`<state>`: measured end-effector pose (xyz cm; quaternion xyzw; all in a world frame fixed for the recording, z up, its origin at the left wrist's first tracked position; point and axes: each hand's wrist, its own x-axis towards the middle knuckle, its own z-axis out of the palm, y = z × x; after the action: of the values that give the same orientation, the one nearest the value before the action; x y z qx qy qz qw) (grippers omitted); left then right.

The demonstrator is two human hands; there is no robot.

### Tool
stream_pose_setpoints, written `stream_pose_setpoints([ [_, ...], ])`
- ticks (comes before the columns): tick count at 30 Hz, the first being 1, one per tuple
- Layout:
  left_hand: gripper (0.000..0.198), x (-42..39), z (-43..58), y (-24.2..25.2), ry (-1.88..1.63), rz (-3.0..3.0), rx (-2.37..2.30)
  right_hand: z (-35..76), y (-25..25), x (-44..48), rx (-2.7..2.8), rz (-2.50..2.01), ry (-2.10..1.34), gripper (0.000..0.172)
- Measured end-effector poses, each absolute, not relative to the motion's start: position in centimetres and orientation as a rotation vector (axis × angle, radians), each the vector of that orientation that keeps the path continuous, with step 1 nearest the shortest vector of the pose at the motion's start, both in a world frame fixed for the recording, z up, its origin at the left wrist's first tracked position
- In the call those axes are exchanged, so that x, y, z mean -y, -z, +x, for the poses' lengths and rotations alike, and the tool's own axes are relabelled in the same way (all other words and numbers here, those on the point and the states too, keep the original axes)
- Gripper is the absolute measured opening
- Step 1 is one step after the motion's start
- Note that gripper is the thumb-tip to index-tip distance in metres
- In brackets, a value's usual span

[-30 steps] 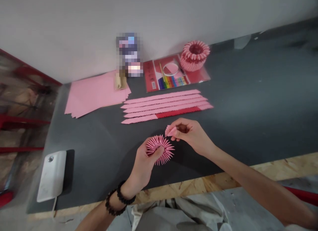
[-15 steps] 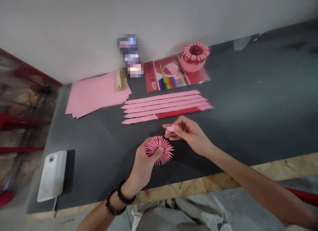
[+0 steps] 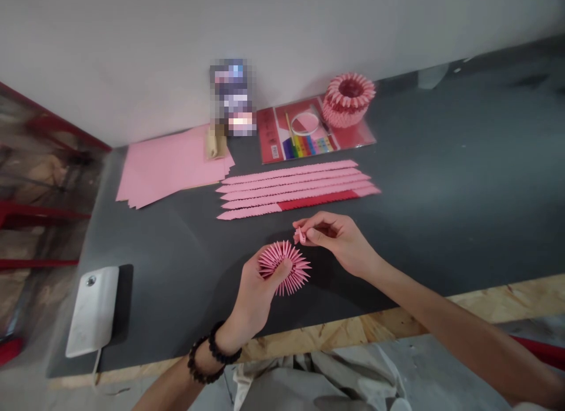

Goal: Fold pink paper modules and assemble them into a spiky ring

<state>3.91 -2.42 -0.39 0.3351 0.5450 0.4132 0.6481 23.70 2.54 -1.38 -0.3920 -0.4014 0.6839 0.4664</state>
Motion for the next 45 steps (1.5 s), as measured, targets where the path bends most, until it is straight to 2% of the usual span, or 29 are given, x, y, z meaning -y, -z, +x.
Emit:
stream_pose_setpoints([
  [15, 0.031, 2.4, 3.9, 0.0, -0.964, 0.817, -1.261, 23.1, 1.9, -2.2, 0.885, -1.019, -1.743, 0.019],
  [26, 0.029, 2.1, 3.7, -0.2, -0.943, 0.943, -1.284, 22.8, 1.7, -2.0, 0.706, -1.061, -1.885, 0.024],
  [38, 0.028, 2.0, 3.9, -0.7, -0.942, 0.892, -1.246, 22.7, 1.0, -1.8, 0.774, -1.036, -1.884, 0.028],
  [45, 0.029, 1.9, 3.8, -0.7, -0.867, 0.873, -1.241, 22.8, 1.4, -1.8, 0.95, -1.008, -1.702, 0.017],
])
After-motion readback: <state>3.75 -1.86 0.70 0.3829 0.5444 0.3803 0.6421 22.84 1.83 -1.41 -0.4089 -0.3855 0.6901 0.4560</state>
